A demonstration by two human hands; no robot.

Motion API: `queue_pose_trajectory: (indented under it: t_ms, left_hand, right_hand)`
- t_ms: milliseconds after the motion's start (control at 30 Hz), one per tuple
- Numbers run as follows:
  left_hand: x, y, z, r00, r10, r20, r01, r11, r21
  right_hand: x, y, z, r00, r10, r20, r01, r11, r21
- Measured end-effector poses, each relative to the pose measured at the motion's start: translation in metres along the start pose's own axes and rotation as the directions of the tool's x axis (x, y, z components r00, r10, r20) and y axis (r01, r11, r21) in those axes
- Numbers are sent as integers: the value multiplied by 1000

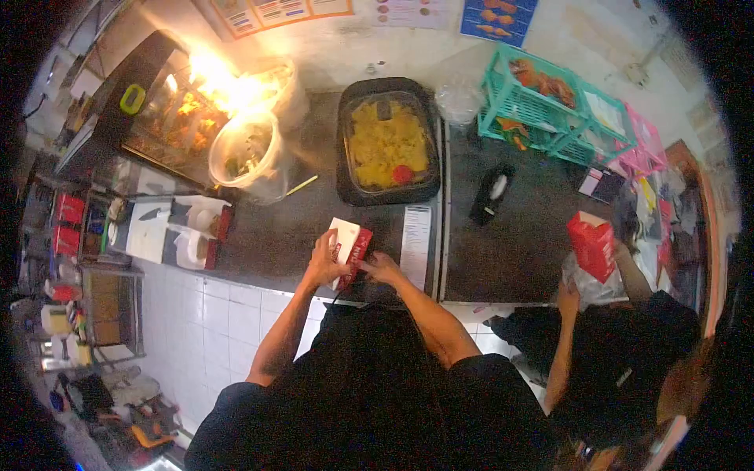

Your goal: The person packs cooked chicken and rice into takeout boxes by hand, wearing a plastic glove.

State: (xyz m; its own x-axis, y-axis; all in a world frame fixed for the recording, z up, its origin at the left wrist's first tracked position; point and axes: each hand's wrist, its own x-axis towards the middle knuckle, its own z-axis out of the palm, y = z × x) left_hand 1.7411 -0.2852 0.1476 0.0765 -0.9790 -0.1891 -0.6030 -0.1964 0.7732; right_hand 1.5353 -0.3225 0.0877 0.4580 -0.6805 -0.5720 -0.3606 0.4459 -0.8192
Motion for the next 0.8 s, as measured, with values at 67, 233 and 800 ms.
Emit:
queue_pose_trajectory:
  t_ms: [67,233,800]
  left_hand:
    - [2,50,-6,999,13,38,-17,996,90]
    - [32,63,34,986,90,141,-95,995,28]
    - [-5,99,18,922,286,259,-329,934,139]
  right_hand:
    - [-14,9,-8,991,-114,-64,124,975,183]
    - [-67,-29,-29,984,-14,-176,137,685,716]
    - [-96,7,-31,888,16,-459,362,592,720]
